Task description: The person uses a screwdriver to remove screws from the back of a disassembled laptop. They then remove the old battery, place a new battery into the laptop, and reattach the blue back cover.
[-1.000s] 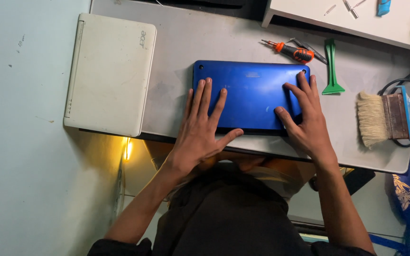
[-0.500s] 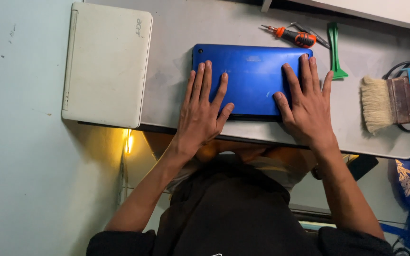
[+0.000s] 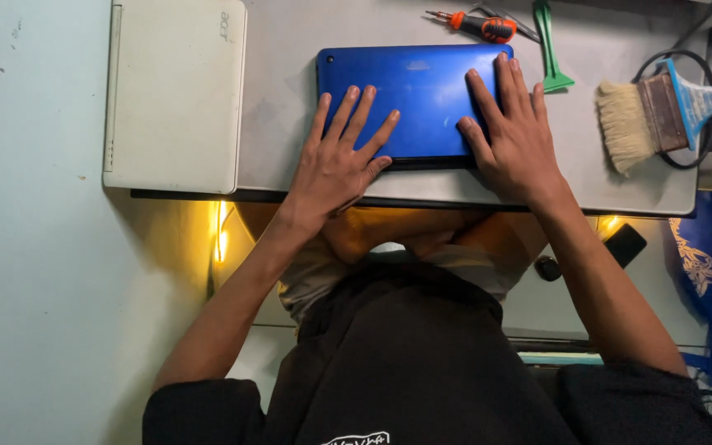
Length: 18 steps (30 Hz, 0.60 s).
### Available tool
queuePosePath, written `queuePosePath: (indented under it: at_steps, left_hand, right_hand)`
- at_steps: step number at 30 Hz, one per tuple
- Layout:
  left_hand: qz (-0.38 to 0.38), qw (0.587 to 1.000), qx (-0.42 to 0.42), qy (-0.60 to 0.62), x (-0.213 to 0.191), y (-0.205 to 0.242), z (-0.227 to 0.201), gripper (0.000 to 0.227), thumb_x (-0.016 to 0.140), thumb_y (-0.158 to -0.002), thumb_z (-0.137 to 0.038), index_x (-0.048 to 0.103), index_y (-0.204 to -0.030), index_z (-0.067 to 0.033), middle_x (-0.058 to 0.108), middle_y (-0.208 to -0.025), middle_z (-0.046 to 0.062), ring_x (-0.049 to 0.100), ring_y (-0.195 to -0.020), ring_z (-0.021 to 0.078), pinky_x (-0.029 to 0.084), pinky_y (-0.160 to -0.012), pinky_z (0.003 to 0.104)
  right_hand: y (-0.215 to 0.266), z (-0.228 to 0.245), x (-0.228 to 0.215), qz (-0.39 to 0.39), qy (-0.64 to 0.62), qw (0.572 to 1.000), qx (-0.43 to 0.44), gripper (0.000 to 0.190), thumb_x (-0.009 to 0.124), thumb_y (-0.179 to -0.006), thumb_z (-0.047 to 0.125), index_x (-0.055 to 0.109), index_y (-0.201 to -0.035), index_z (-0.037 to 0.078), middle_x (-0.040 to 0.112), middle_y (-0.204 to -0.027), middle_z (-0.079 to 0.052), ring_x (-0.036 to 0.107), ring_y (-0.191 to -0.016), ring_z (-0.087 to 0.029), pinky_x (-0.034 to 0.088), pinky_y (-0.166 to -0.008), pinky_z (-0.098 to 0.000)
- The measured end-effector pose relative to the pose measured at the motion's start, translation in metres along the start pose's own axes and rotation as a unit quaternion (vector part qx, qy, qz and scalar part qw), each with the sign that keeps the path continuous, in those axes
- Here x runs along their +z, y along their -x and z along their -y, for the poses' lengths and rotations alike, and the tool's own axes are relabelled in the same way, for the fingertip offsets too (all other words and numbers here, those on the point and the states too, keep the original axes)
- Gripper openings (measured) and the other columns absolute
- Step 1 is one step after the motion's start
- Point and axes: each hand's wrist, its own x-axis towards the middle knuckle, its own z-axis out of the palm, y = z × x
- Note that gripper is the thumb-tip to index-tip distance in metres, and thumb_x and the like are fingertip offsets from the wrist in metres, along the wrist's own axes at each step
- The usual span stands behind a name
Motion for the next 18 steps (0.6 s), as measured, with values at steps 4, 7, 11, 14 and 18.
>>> queuePosePath:
  at_steps: [4, 7, 11, 14, 18]
  left_hand:
    - [0.017, 0.987, -0.051, 0.150, -0.027, -0.043, 0.022, 0.058, 0.044, -0.126, -0.061, 0.067, -0.162, -0.0222, 0.056, -0.160, 0.018, 0.054, -0.148, 0.0375, 0.038, -0.127, 0.061]
    - [0.073, 0.971, -0.110, 0.200, 0.006, -0.088, 0.042, 0.068, 0.034, -0.124, -0.065, 0.064, -0.161, -0.0167, 0.054, -0.154, 0.017, 0.047, -0.143, 0.0344, 0.030, -0.122, 0.060]
    - [0.006, 0.986, -0.090, 0.143, 0.050, -0.136, 0.043, 0.072, 0.044, -0.122, -0.071, 0.076, -0.137, -0.0074, 0.065, -0.133, 0.014, 0.058, -0.124, 0.0351, 0.037, -0.114, 0.058]
    - [0.065, 0.985, -0.123, 0.105, 0.056, -0.154, 0.032, 0.087, 0.046, -0.117, -0.084, 0.067, -0.150, -0.0061, 0.065, -0.138, 0.020, 0.059, -0.127, 0.0385, 0.042, -0.114, 0.056]
    - [-0.007, 0.981, -0.118, 0.156, 0.057, -0.160, 0.040, 0.085, 0.044, -0.117, -0.089, 0.065, -0.106, -0.0063, 0.050, -0.094, 0.012, 0.054, -0.087, 0.0335, 0.038, -0.087, 0.054]
  right_hand:
    - [-0.001, -0.008, 0.011, -0.004, -0.051, 0.997, 0.066, 0.081, 0.048, -0.125, 0.057, 0.023, -0.192, 0.019, 0.003, -0.196, -0.027, 0.006, -0.182, -0.046, 0.012, -0.144, -0.0668]
    - [0.007, 0.002, 0.010, -0.041, -0.022, 0.988, 0.145, 0.103, 0.047, -0.117, 0.078, 0.026, -0.188, 0.007, 0.020, -0.193, -0.031, 0.022, -0.178, -0.047, 0.018, -0.139, -0.0635]
    - [0.010, -0.004, 0.011, -0.083, 0.050, 0.982, 0.159, 0.108, 0.048, -0.113, 0.092, 0.062, -0.164, -0.002, 0.058, -0.171, -0.023, 0.048, -0.152, -0.040, 0.034, -0.115, -0.0579]
    - [0.002, -0.026, 0.021, -0.099, 0.007, 0.980, 0.173, 0.106, 0.065, -0.101, 0.095, 0.072, -0.152, 0.002, 0.064, -0.157, -0.018, 0.056, -0.142, -0.039, 0.038, -0.111, -0.0564]
    - [0.001, -0.044, 0.023, -0.194, -0.152, 0.960, 0.132, 0.089, 0.105, -0.090, 0.071, 0.065, -0.140, 0.010, 0.063, -0.142, -0.007, 0.058, -0.136, -0.035, 0.041, -0.103, -0.0511]
